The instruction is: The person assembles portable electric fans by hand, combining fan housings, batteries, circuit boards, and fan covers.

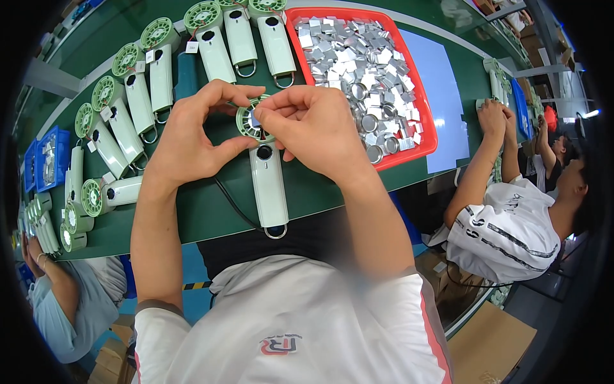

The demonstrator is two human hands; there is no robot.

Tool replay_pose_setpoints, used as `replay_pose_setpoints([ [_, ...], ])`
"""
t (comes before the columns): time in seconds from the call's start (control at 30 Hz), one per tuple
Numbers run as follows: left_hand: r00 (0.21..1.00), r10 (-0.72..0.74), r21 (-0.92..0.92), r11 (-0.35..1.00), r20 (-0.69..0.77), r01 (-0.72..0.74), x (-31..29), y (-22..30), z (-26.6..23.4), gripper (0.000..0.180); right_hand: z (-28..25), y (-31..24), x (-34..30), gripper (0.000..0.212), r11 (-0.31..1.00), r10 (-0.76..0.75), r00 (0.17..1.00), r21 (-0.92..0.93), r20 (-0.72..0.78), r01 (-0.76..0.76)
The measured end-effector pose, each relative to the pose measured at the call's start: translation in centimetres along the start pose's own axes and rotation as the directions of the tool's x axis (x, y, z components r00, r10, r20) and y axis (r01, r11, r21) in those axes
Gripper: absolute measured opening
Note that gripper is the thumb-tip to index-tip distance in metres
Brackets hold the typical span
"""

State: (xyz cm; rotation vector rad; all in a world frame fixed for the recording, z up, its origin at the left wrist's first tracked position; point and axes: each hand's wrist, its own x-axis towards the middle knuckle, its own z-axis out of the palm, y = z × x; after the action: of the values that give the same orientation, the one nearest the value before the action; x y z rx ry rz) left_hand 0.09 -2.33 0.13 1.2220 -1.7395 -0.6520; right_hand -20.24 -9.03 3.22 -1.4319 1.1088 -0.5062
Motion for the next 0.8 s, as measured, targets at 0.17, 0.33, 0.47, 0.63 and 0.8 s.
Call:
replay_pose_setpoints([
  [0.17,1.0,-0.003,-0.002,1.0,0.003,0.003,0.04,-0.1,0.0,0.048,0.01,0.12,0.08,0.022,1.0,0.004,1.0,0.019,-0.013,-0.004],
  [0.33,1.0,-0.004,0.0,1.0,0.003,0.004,0.0,0.04,0.03,0.048,0.01,0.08,-0.09,0.023,1.0,-0.001,1.0,0.029,-0.02,0.001],
  [0.47,1.0,-0.007,0.006,1.0,0.004,0.007,-0.04,0.1,-0.06,0.047,0.08,0.14,-0.06,0.023,1.0,-0.003,1.0,0.026,-0.022,0.004],
  [0.63,1.0,0.0,0.017,1.0,0.008,0.0,-0.01,-0.05,-0.05,0.046,0.05,0.21,-0.08,0.022,1.0,-0.013,0.999,0.014,-0.029,0.013],
  [0.8,1.0,-0.016,0.027,1.0,0.024,0.015,-0.04,-0.15,-0.09,0.043,0.08,0.26,-0.16,0.022,1.0,-0.017,0.999,0.007,-0.034,0.017],
])
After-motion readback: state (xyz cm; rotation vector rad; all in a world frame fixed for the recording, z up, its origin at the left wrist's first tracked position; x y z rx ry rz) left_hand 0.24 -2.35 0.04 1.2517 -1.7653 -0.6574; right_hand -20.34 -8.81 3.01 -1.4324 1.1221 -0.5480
